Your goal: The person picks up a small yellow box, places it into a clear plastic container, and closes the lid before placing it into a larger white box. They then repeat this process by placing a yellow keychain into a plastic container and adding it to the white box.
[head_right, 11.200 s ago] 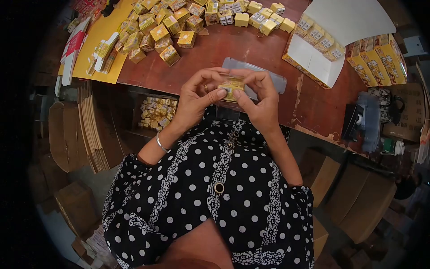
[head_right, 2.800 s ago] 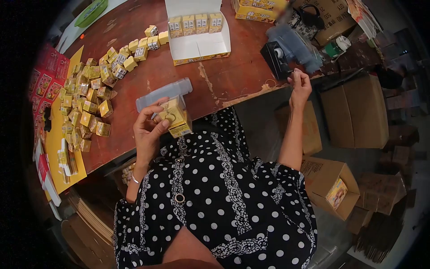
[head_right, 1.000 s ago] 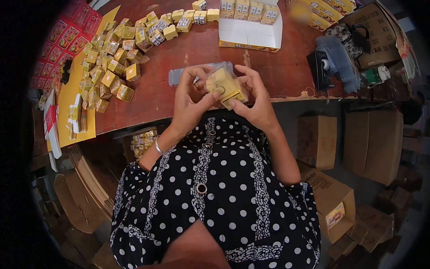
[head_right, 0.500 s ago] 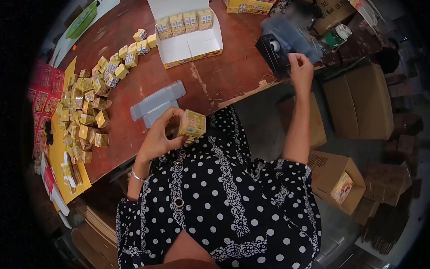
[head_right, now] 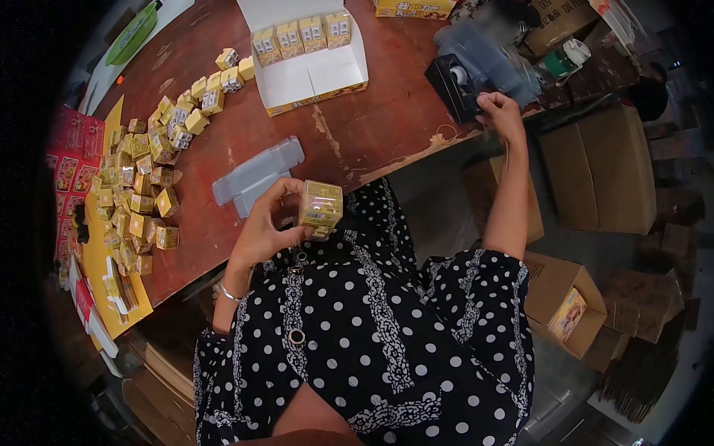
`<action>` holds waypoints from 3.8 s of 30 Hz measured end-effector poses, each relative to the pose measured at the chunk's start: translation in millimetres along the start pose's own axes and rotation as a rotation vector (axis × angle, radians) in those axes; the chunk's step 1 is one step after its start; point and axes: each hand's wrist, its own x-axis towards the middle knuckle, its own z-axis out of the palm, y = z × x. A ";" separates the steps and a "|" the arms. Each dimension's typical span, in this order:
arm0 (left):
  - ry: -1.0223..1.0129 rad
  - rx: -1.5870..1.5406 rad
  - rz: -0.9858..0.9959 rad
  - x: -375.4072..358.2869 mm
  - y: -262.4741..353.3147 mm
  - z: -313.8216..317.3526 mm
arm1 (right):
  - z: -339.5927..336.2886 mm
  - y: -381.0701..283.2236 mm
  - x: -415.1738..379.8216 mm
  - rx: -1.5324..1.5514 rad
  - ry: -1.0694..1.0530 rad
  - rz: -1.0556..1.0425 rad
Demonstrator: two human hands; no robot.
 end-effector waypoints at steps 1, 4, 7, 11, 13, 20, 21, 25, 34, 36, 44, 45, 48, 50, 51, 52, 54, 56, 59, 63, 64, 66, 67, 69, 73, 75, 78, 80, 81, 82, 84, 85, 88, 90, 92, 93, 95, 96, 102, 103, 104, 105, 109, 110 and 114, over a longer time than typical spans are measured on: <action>0.003 -0.018 -0.007 0.4 -0.7 -0.2 | 2.1 -1.2 -7.9 -0.001 0.000 0.001; -0.008 -0.018 0.016 3.4 -3.3 1.9 | 3.8 2.2 -25.0 0.302 0.066 -0.022; -0.020 -0.101 0.086 5.9 -3.4 7.6 | 3.5 32.6 -27.7 0.307 0.080 -0.118; 0.009 -0.126 0.106 4.0 -0.6 9.0 | 12.9 53.0 -23.3 0.316 0.148 -0.130; -0.010 -0.198 0.147 4.4 -2.5 7.0 | 14.5 52.7 -24.5 0.323 0.181 -0.139; 0.012 -0.320 0.298 3.2 2.1 9.7 | -2.8 53.3 -16.0 -0.268 0.242 -0.379; 0.037 -0.334 0.308 0.8 2.4 10.7 | -4.6 51.3 -20.4 -0.525 0.303 -0.456; 0.220 -0.149 0.419 -2.2 1.3 13.2 | 38.4 -13.6 -76.0 -0.229 0.372 -0.458; 0.559 0.438 0.720 -1.0 1.2 17.1 | 195.7 -120.9 -223.6 0.527 -0.391 -0.346; 0.578 0.513 0.788 -3.8 5.5 15.3 | 205.4 -120.9 -227.0 0.558 -0.434 -0.299; 0.640 0.655 0.923 -5.0 9.2 15.8 | 211.7 -128.7 -225.7 0.521 -0.427 -0.225; 0.640 0.655 0.923 -4.8 9.6 15.9 | 210.7 -129.3 -225.5 0.493 -0.424 -0.216; 0.652 0.680 0.959 -5.7 11.8 16.5 | 210.8 -128.6 -223.7 0.493 -0.435 -0.191; 0.647 0.676 0.939 -6.6 12.9 17.9 | 211.6 -128.1 -222.0 0.496 -0.448 -0.175; 0.649 0.676 0.938 -6.1 12.1 17.2 | 211.8 -127.7 -220.7 0.498 -0.460 -0.160; 0.652 0.690 0.950 -5.2 10.5 16.1 | 210.8 -125.6 -218.5 0.498 -0.461 -0.159; 0.655 0.705 0.963 -5.3 8.8 15.4 | 207.7 -121.3 -214.0 0.490 -0.539 -0.129; 0.653 0.642 0.901 -7.2 7.7 16.2 | 210.0 -125.8 -216.0 0.387 -0.470 -0.158; 0.591 0.462 0.704 -5.5 -3.5 18.9 | 218.1 -117.6 -214.0 0.175 -0.263 -0.496; 0.395 0.127 0.462 -12.2 7.8 27.2 | 213.6 -102.2 -192.6 -0.104 -0.198 -1.135; 0.360 0.069 0.415 -11.5 7.9 25.5 | 212.4 -101.1 -186.9 -0.103 -0.197 -1.137; 0.327 0.013 0.372 -10.6 8.4 24.0 | 210.1 -101.2 -177.8 -0.169 -0.300 -1.171; 0.327 -0.005 0.355 -10.7 8.7 23.6 | 208.7 -103.6 -176.3 -0.168 -0.301 -1.175; 0.331 -0.020 0.342 -11.3 8.8 23.5 | 207.0 -110.0 -173.5 -0.276 -0.467 -0.999; 0.475 0.561 0.816 -4.1 2.5 8.2 | 198.0 -108.3 -157.3 0.440 -0.705 -0.411; 0.477 0.859 1.076 0.8 2.3 -1.6 | 184.2 -113.6 -131.3 0.323 -0.811 -0.331; 0.408 1.002 1.291 4.8 8.6 -4.7 | 191.6 -121.1 -120.0 0.233 -0.947 -0.208; 0.372 1.025 1.277 2.7 10.9 -0.4 | 197.1 -128.2 -113.2 0.183 -1.115 -0.124; 0.373 1.028 1.276 4.7 9.8 0.3 | 199.8 -132.8 -113.4 0.184 -1.118 -0.125; 0.377 1.033 1.279 8.2 7.3 0.5 | 202.0 -137.9 -114.9 0.190 -1.150 -0.105; 0.387 1.042 1.287 13.4 5.3 -2.1 | 204.1 -139.1 -113.4 0.191 -1.185 -0.093; 0.423 1.084 1.278 16.2 5.5 -4.0 | 204.4 -134.2 -110.0 0.238 -1.136 -0.139; 0.447 1.137 1.102 25.7 8.3 -27.3 | 186.8 -141.5 -88.9 0.199 -0.883 -0.239; 0.465 1.126 0.868 37.1 4.7 -43.3 | 191.6 -135.9 -62.9 0.154 -0.770 -0.286; 0.520 1.063 0.745 49.4 -0.4 -57.3 | 205.7 -129.4 -35.4 0.026 -0.447 -0.470; 0.570 1.000 0.628 57.3 -2.3 -64.7 | 216.7 -125.3 -20.9 -0.009 -0.410 -0.510; 0.605 0.945 0.593 80.6 -11.8 -83.7 | 245.0 -123.8 -0.3 -0.076 -0.364 -0.588; 0.630 0.892 0.560 89.7 -13.4 -93.8 | 261.1 -122.9 9.3 -0.140 -0.308 -0.662; 0.550 0.695 0.422 138.1 -9.2 -118.8 | 332.3 -116.9 52.7 -0.199 -0.343 -0.677; 0.555 0.694 0.422 142.7 -12.2 -119.6 | 339.7 -116.1 55.6 -0.224 -0.335 -0.714; 0.554 0.777 0.383 146.8 -15.9 -119.7 | 345.7 -115.6 58.6 -0.249 -0.326 -0.750; 0.551 0.859 0.341 149.6 -18.5 -119.5 | 350.8 -113.7 62.3 -0.252 -0.332 -0.750; 0.511 0.895 0.347 153.1 -28.5 -120.7 | 366.2 -102.5 73.2 -0.261 -0.279 -0.887; 0.492 0.872 0.309 153.4 -29.7 -122.0 | 368.1 -98.8 74.4 -0.279 -0.229 -0.928; 0.473 0.769 0.310 150.2 -27.3 -123.0 | 365.7 -102.8 70.9 -0.406 -0.203 -0.892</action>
